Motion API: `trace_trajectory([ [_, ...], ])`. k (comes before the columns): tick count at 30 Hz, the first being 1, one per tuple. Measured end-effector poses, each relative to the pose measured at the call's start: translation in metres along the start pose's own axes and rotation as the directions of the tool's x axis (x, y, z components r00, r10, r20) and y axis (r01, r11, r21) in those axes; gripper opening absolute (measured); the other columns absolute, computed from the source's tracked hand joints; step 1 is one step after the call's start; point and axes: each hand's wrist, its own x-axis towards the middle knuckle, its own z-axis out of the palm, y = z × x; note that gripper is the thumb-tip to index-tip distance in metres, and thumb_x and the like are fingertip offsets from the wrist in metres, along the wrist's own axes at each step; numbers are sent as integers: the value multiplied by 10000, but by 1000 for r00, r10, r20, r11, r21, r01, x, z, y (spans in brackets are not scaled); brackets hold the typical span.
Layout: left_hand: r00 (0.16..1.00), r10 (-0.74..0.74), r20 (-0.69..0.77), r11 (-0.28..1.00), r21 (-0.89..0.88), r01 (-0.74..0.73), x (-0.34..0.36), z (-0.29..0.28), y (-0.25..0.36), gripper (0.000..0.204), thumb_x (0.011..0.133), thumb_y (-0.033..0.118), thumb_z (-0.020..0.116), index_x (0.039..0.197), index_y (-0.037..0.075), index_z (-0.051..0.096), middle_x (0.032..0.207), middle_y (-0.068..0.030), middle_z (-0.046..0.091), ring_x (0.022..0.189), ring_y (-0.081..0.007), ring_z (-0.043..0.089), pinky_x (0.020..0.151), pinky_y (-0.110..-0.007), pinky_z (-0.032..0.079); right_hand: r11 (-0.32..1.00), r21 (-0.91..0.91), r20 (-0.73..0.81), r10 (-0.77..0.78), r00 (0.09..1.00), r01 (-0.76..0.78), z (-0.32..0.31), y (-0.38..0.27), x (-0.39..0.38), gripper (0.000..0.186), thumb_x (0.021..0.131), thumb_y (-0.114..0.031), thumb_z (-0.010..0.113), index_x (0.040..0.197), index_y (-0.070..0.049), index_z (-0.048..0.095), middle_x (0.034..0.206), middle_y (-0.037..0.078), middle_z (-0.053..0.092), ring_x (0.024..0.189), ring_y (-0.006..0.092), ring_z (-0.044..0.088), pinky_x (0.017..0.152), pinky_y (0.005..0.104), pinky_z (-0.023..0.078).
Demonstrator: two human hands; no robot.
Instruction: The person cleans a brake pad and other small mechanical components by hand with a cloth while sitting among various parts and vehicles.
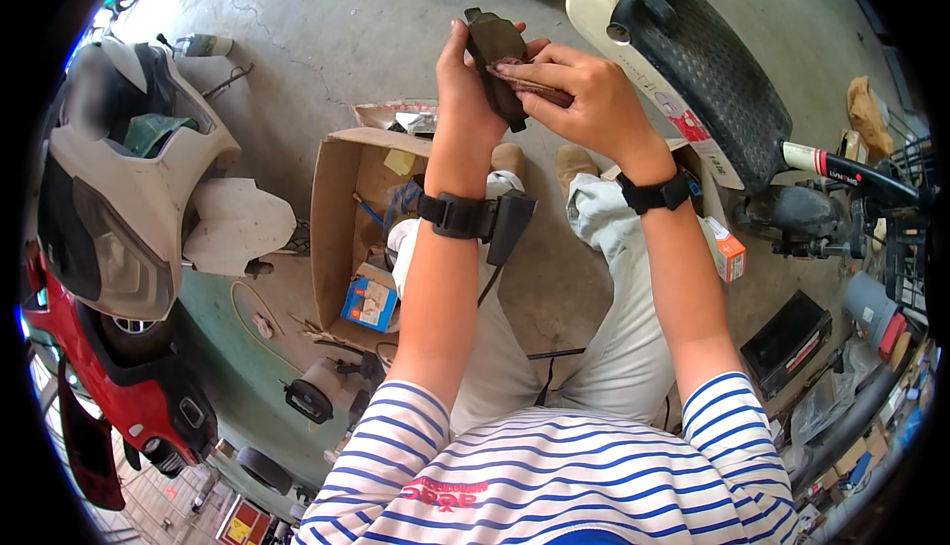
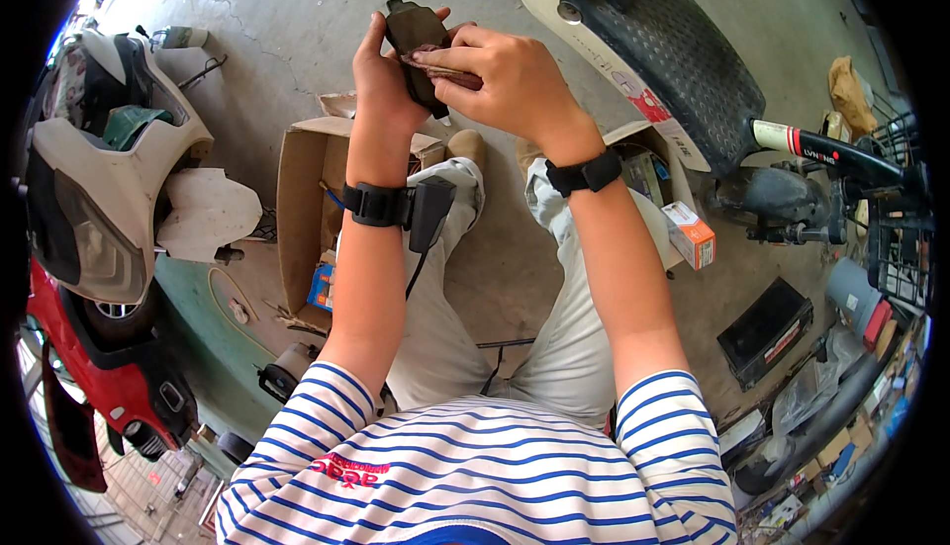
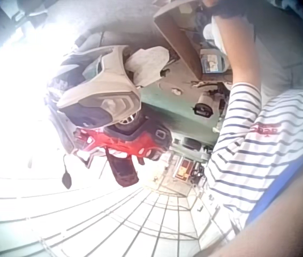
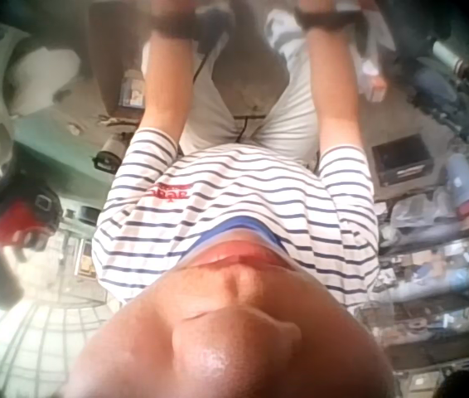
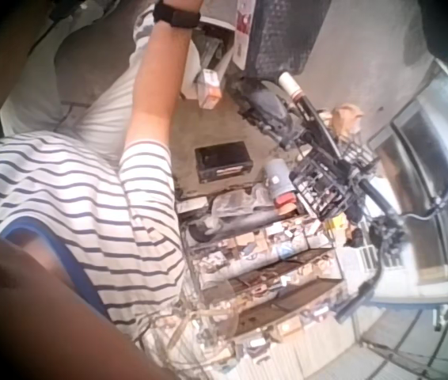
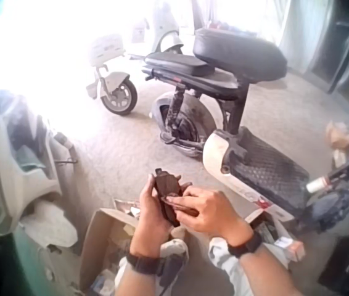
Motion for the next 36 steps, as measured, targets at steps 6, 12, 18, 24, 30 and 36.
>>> trace_trajectory([
  [6, 1000, 6, 12, 999, 46, -7, 4, -4, 0, 695, 927, 550, 243, 1160, -41, 525, 1004, -192, 609, 943, -299, 599, 852, -422, 496, 994, -101, -66, 31, 997, -37, 3, 1, 0, 236, 726, -182, 664, 956, -216, 704, 770, 9, 603, 642, 202, 604, 550, 303, 490],
  [12, 997, -37, -67, 981, 187, 49, -1, 12, -5, 619, 924, 543, 318, 1059, 4, 591, 937, -118, 644, 831, -236, 638, 749, -363, 537, 968, -232, -250, 40, 967, -100, 4, 9, 2, 168, 730, -203, 678, 896, -186, 694, 750, 0, 597, 620, 206, 605, 528, 305, 488],
  [18, 992, -107, -69, 954, 274, 122, -3, 14, -8, 542, 912, 536, 384, 983, 41, 594, 870, -113, 645, 708, -234, 636, 633, -346, 544, 968, -79, -380, 192, 905, -238, -4, 11, 6, 167, 795, -278, 673, 876, -132, 688, 726, 9, 591, 591, 203, 598, 521, 305, 472],
  [24, 994, -92, -60, 960, 258, 105, 3, 5, -5, 522, 911, 525, 393, 983, 48, 593, 867, -101, 646, 704, -227, 637, 613, -334, 539, 884, 309, -85, 392, 916, -349, -2, 12, 2, 180, 795, -279, 672, 858, -110, 681, 771, 27, 593, 641, 187, 611, 563, 303, 475],
  [30, 994, -61, -96, 944, 318, 89, -1, 6, -5, 508, 913, 517, 395, 987, 56, 593, 878, -81, 648, 744, -203, 644, 619, -322, 537, 928, 223, -95, 326, 941, -298, 0, 0, 5, 164, 772, -216, 660, 897, -120, 615, 803, 37, 590, 703, 222, 615, 615, 334, 491],
  [36, 996, -94, -11, 950, 298, 93, 2, 10, -12, 450, 941, 463, 373, 1000, 60, 565, 861, -97, 635, 689, -204, 632, 588, -316, 542, 967, -15, -275, 239, 931, -253, 5, 9, 5, 147, 773, -210, 651, 896, -144, 603, 800, 43, 594, 719, 255, 617, 603, 351, 490],
])
